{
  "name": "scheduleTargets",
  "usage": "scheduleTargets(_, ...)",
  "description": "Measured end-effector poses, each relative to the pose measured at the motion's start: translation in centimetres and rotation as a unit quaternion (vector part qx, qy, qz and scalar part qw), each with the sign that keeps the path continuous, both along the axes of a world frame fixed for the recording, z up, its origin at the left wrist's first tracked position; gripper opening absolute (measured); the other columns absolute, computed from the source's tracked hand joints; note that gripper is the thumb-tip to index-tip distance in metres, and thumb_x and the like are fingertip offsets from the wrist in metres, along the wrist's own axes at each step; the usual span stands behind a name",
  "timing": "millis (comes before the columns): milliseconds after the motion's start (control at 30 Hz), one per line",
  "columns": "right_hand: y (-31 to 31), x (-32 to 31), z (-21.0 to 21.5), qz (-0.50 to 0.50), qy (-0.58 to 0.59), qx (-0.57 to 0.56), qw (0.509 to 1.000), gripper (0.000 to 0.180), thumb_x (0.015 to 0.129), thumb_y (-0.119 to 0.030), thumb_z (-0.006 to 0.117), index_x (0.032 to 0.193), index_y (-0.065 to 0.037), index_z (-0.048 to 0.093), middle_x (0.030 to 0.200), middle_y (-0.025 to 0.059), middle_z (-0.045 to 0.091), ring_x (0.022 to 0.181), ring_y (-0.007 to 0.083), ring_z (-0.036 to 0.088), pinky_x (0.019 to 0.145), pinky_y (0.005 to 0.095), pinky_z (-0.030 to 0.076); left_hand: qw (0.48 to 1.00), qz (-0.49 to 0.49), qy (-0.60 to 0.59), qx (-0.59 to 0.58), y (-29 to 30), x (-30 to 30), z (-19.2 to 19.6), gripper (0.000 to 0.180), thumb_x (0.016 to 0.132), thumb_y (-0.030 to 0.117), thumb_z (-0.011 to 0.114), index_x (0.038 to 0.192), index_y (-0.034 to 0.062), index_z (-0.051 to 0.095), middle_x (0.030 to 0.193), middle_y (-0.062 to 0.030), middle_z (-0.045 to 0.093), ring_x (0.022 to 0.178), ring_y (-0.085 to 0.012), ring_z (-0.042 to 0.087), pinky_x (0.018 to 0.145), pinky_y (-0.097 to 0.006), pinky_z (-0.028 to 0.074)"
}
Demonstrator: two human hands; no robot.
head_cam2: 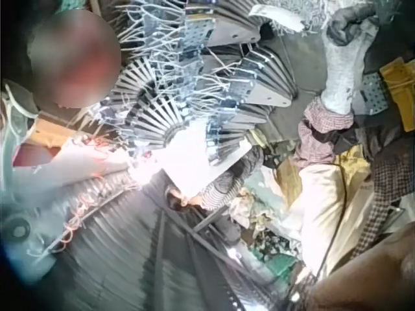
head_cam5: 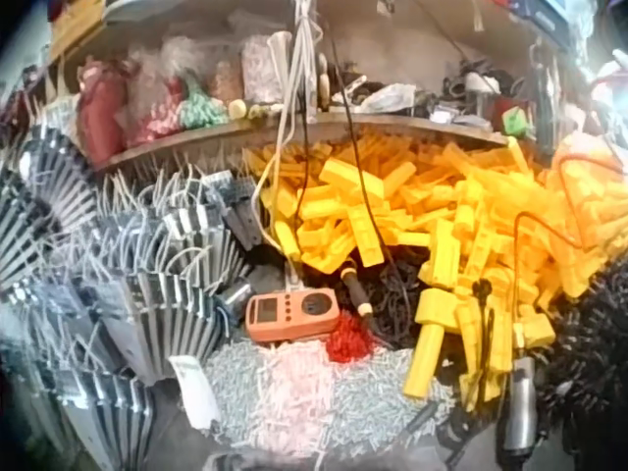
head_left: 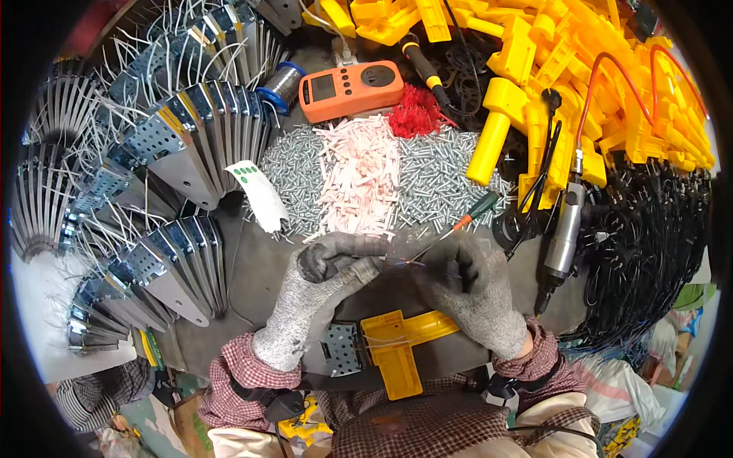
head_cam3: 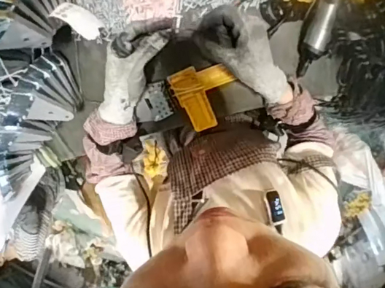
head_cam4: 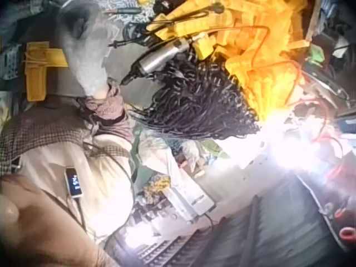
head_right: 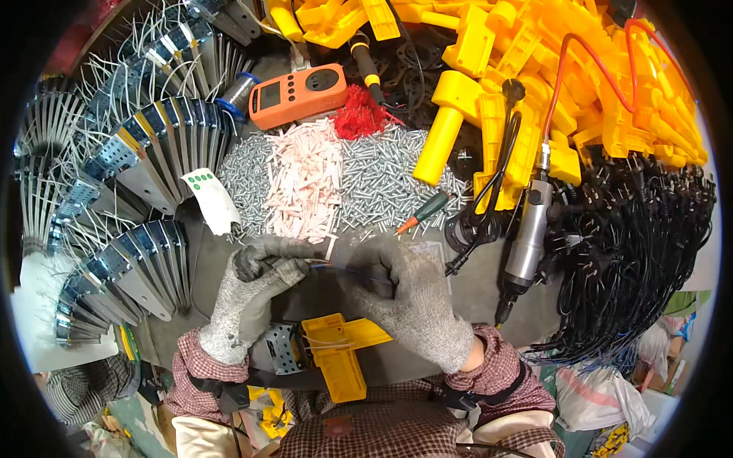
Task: Assembling industrial or lighting components using metal plates, plastic parts, and wiring with various hand and power tools.
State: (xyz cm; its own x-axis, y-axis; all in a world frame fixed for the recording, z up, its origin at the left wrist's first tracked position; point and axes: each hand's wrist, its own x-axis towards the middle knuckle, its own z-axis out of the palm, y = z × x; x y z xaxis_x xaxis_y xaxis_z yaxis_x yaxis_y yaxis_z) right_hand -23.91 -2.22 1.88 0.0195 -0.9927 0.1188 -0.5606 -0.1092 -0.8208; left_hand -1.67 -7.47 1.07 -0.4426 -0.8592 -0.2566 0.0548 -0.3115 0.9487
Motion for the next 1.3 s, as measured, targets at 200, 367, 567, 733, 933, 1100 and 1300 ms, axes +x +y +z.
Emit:
scheduleTargets(200, 0.0, 0.6, 0.8, 0.0, -0.027, 0.037, 0.999, 0.021, 0.085, -0.017, 0.079, 0.098, -0.007, 0.066, 0.069, 0.0052, 0.059, 0.058, 0.0151, 0.056, 0.056, 0.0315, 0.047, 0.999, 0.01, 0.016, 0.046, 0.0, -0.2, 0.7, 0.024, 0.094, -0.001, 0.07, 0.117, -0.007, 0.065, 0.11, -0.011, 0.071, 0.102, -0.0138, 0.067, 0.091, -0.026, 0.055)
scheduleTargets(367, -0.1, 0.7, 0.3, 0.009, -0.017, 0.023, 1.0, 0.022, 0.086, -0.018, 0.079, 0.101, -0.007, 0.067, 0.074, 0.0088, 0.065, 0.063, 0.0212, 0.066, 0.059, 0.0343, 0.052, 0.999, 0.017, 0.014, 0.037, 0.2, -0.2, 0.8, 0.021, 0.093, -0.002, 0.07, 0.113, -0.0058, 0.066, 0.109, -0.0095, 0.07, 0.101, -0.0131, 0.067, 0.09, -0.026, 0.055)
scheduleTargets(567, -0.6, 0.4, 0.6, 0.074, -0.029, 0.042, 0.996, 0.023, 0.092, -0.011, 0.072, 0.113, -0.003, 0.068, 0.081, 0.0095, 0.068, 0.068, 0.0179, 0.067, 0.064, 0.0308, 0.054, 0.995, -0.008, -0.091, -0.048, 0.9, -0.8, 0.7, 0.017, 0.089, -0.001, 0.075, 0.105, -0.001, 0.072, 0.102, -0.0056, 0.07, 0.088, -0.0104, 0.066, 0.08, -0.025, 0.054)
scheduleTargets(733, -1.3, -0.2, -0.2, 0.095, -0.156, 0.044, 0.982, 0.029, 0.097, -0.006, 0.06, 0.125, -0.001, 0.057, 0.104, 0.0197, 0.065, 0.082, 0.0297, 0.071, 0.072, 0.037, 0.055, 0.983, -0.048, -0.082, -0.159, 0.8, -2.1, 1.3, 0.02, 0.092, -0.004, 0.07, 0.111, -0.0016, 0.067, 0.106, -0.0066, 0.069, 0.096, -0.01, 0.066, 0.083, -0.024, 0.055)
scheduleTargets(933, -0.8, -1.1, -0.1, -0.045, -0.169, 0.018, 0.984, 0.015, 0.104, -0.011, 0.051, 0.117, -0.003, 0.053, 0.076, 0.0103, 0.06, 0.064, 0.0164, 0.061, 0.059, 0.0319, 0.049, 0.837, -0.061, -0.382, -0.388, -0.9, -3.0, 1.1, 0.02, 0.084, 0.007, 0.076, 0.1, 0.0041, 0.063, 0.094, -0.0127, 0.058, 0.086, -0.0268, 0.062, 0.075, -0.035, 0.052)
scheduleTargets(1100, -0.5, -0.3, 0.1, 0.005, -0.219, 0.057, 0.974, 0.016, 0.103, -0.01, 0.051, 0.116, -0.004, 0.057, 0.074, 0.0051, 0.058, 0.061, 0.0109, 0.054, 0.056, 0.0292, 0.045, 0.736, -0.08, -0.516, -0.431, -0.5, -4.1, -0.9, 0.021, 0.086, 0.016, 0.072, 0.099, 0.0039, 0.062, 0.097, -0.0157, 0.058, 0.099, -0.0369, 0.06, 0.081, -0.046, 0.051)
scheduleTargets(1300, -0.1, -0.4, 0.9, 0.052, -0.198, 0.036, 0.978, 0.017, 0.098, -0.009, 0.063, 0.113, -0.003, 0.064, 0.078, 0.0068, 0.062, 0.064, 0.0107, 0.06, 0.057, 0.0275, 0.048, 0.862, -0.053, -0.356, -0.358, -1.1, -3.5, 1.1, 0.017, 0.088, -0.001, 0.065, 0.103, 0.0034, 0.059, 0.096, -0.0097, 0.059, 0.09, -0.0209, 0.063, 0.079, -0.034, 0.054)
